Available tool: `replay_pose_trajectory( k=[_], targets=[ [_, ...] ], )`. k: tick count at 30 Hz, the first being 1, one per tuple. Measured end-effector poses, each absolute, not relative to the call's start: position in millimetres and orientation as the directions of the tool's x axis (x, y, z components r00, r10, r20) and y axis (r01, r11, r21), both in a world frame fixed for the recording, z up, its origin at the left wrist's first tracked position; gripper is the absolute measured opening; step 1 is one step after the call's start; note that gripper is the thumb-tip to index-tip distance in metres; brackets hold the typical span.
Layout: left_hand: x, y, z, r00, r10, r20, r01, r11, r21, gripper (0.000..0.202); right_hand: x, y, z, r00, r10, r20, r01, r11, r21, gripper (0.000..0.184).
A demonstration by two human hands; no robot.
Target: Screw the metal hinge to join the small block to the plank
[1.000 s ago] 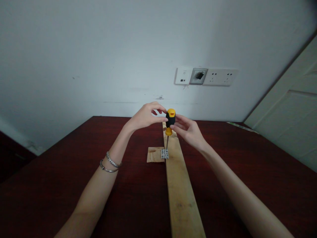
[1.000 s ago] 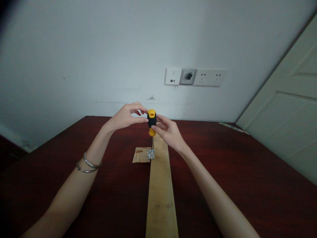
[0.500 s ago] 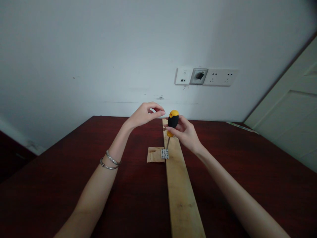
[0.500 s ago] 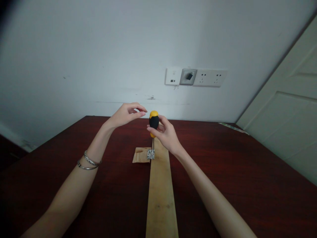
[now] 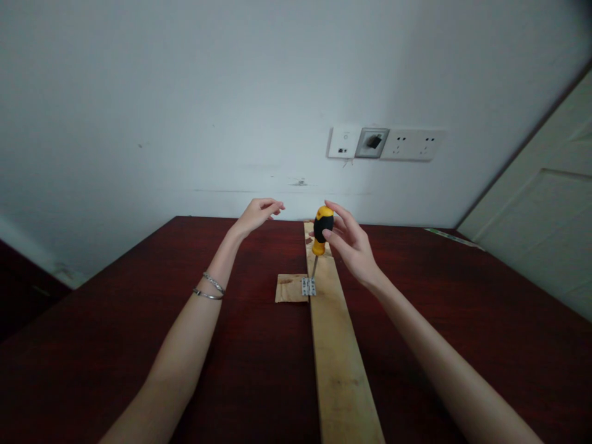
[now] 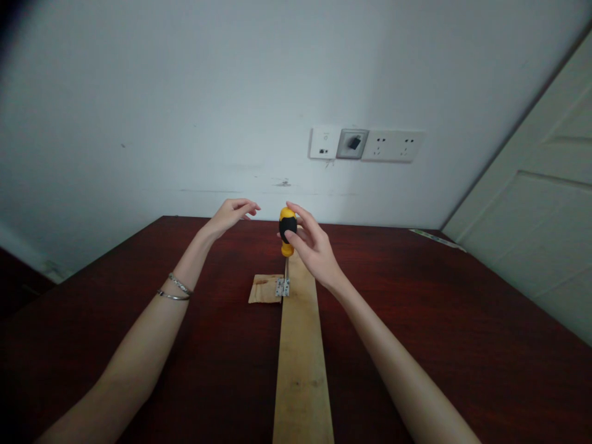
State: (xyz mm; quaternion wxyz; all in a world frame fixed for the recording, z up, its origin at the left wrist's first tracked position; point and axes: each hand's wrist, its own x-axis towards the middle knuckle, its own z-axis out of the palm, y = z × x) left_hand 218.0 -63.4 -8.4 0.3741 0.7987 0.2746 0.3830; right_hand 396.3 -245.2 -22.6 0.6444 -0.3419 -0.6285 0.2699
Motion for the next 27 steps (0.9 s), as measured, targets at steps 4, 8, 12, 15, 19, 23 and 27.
replay_pose_trajectory(
  k=[4, 8, 12, 15, 19, 23, 27],
  targets=[
    [210, -41, -40, 0.483, 0.842, 0.241, 0.191, -0.370, 0.909, 0.036, 399, -246, -19, 0.086, 0.747, 0.659, 0.095, 0.653, -0.752, 0.041],
    [203, -27, -72, 0.435, 0.886, 0.157, 0.229, -0.277, 0.933, 0.042, 396, -245, -18, 0.162, 0.718, 0.677, 0.142, 0.662, -0.736, 0.040],
    [198, -24, -90, 0.419, 0.903, 0.091, 0.248, -0.210, 0.946, 0.045, 393, -247, -17, 0.175, 0.712, 0.680, 0.189, 0.653, -0.733, 0.040],
    [197, -23, -96, 0.416, 0.908, 0.058, 0.255, -0.177, 0.950, 0.046, 393, -249, -15, 0.158, 0.725, 0.671, 0.216, 0.637, -0.740, 0.037],
    [198, -22, -99, 0.412, 0.911, 0.029, 0.262, -0.149, 0.953, 0.046, 394, -250, -15, 0.127, 0.724, 0.678, 0.206, 0.649, -0.732, 0.035],
    [198, -20, -102, 0.409, 0.913, 0.010, 0.265, -0.129, 0.955, 0.046, 393, -247, -17, 0.132, 0.727, 0.674, 0.157, 0.656, -0.739, 0.042],
    [197, -20, -108, 0.399, 0.917, 0.001, 0.276, -0.120, 0.954, 0.046, 390, -242, -20, 0.185, 0.750, 0.635, 0.117, 0.625, -0.772, 0.056]
  ],
)
